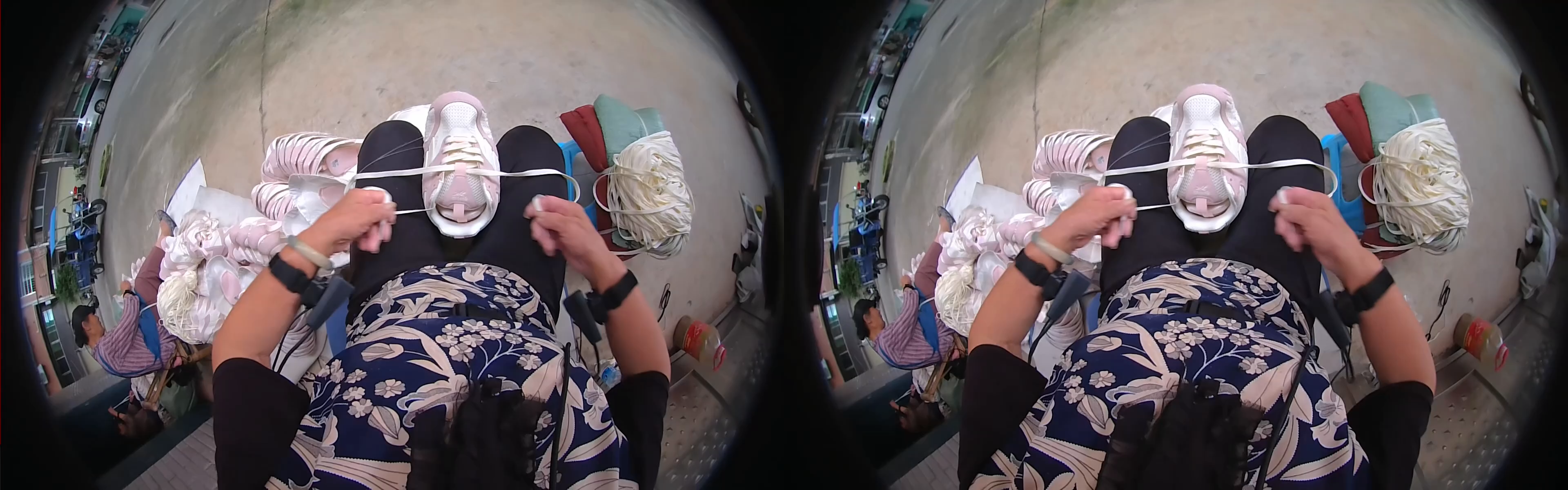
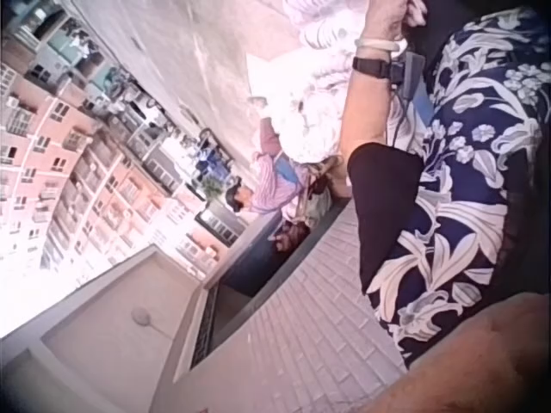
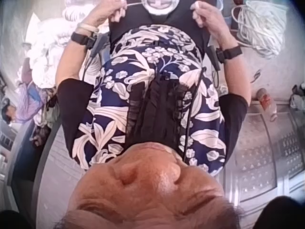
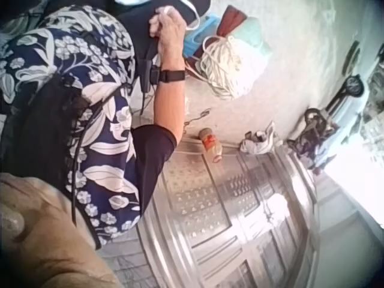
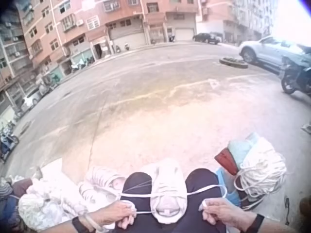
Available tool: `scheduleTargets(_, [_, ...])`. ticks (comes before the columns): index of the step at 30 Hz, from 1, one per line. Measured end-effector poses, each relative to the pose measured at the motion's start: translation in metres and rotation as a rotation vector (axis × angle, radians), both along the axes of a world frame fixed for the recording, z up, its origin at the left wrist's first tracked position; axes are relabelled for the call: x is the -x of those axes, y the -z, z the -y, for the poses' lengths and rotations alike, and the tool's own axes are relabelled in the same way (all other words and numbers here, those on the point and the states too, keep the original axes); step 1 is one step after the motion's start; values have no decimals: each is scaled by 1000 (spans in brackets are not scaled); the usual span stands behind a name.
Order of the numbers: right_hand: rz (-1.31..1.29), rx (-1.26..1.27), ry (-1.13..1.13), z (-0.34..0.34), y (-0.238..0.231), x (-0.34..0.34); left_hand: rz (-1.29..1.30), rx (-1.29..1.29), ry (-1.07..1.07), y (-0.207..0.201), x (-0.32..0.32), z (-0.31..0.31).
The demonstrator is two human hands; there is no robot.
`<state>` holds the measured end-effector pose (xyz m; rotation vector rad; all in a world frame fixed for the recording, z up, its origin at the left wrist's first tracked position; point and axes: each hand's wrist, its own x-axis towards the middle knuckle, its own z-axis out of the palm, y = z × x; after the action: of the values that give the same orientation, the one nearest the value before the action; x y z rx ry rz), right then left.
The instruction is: Lacing a sneaker with shoelaces while sitting in a workshop area.
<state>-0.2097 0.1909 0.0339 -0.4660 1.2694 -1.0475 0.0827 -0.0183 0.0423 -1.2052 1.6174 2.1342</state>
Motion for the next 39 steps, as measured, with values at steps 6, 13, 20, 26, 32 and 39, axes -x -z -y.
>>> scheduleTargets(6, [-310, -61, 8, 54, 7, -28, 20, 71, -55, 15, 58, -8])
scheduleTargets(13, [-444, 120, 129, 77, 26, -27, -54, 224, -201, 24, 89, 11])
scheduleTargets(20, [-299, 195, 304, 73, 31, -28, -102, 364, -226, 18, 84, -2])
scheduleTargets(26, [-319, 288, 392, 67, 35, -39, -287, 231, -457, 18, 68, -14])
scheduleTargets(32, [-441, 332, 380, 67, 39, -40, -353, 214, -459, 24, 63, -18])
scheduleTargets(39, [-435, 342, 392, 67, 40, -42, -382, 227, -489, 30, 62, -20])
